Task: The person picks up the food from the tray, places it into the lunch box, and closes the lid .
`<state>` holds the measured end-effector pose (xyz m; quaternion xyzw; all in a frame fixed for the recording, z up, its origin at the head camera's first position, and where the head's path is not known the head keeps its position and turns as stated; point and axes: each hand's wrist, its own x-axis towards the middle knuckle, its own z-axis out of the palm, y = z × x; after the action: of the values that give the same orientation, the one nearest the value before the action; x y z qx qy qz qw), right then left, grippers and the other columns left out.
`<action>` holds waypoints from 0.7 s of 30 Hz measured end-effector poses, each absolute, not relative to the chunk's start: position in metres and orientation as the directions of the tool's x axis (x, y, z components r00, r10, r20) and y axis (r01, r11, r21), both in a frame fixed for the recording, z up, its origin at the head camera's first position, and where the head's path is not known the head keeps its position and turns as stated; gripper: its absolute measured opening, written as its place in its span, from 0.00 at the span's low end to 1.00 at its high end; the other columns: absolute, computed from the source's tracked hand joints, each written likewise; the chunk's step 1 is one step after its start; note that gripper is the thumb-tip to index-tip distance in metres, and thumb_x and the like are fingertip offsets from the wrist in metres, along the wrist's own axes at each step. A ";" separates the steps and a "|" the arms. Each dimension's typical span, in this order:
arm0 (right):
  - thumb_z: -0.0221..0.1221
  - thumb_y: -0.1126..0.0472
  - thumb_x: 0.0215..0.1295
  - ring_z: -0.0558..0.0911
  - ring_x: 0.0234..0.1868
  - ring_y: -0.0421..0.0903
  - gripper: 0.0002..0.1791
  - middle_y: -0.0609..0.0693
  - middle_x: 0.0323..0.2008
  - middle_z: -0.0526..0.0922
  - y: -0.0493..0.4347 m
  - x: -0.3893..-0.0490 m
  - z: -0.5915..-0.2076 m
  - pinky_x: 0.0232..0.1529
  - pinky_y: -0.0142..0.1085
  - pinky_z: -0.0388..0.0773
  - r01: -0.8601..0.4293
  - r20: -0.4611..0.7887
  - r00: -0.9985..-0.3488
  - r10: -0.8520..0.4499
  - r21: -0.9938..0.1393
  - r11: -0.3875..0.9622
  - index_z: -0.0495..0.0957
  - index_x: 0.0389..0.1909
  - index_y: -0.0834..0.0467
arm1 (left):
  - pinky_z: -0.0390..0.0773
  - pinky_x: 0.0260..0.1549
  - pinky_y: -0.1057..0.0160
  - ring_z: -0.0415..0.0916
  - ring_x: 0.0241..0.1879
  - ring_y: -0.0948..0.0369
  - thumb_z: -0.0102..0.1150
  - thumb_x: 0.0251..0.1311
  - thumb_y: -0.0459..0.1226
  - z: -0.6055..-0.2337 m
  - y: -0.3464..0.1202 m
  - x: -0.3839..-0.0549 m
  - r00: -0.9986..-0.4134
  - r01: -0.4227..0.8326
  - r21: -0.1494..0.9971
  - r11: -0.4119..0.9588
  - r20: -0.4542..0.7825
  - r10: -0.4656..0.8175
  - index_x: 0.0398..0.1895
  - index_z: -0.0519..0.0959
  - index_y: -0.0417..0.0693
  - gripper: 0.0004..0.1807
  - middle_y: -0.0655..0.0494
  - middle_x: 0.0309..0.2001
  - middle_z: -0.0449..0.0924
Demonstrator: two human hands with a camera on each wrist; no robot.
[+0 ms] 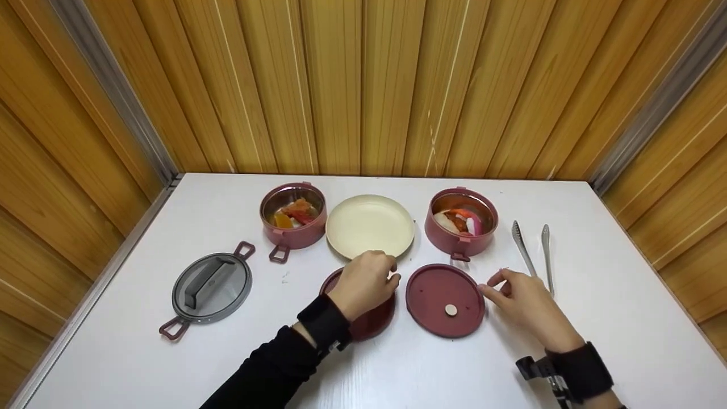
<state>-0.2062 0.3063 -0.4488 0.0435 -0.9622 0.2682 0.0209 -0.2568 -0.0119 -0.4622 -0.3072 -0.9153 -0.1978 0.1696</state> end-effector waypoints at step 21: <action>0.70 0.52 0.75 0.78 0.23 0.40 0.15 0.45 0.19 0.82 0.298 -0.204 -0.464 0.25 0.31 0.70 -0.031 -0.041 -0.997 -0.068 -0.584 0.811 0.86 0.39 0.62 | 0.87 0.31 0.51 0.90 0.31 0.51 0.74 0.63 0.44 -0.531 0.027 -0.303 -0.846 0.528 0.308 0.791 0.277 0.456 0.16 0.80 0.52 0.18 0.52 0.25 0.88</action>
<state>-0.2040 0.2980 -0.4637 0.0259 -0.9511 0.3062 -0.0299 -0.3027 0.0270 -0.5305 -0.2613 -0.9417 -0.1899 0.0944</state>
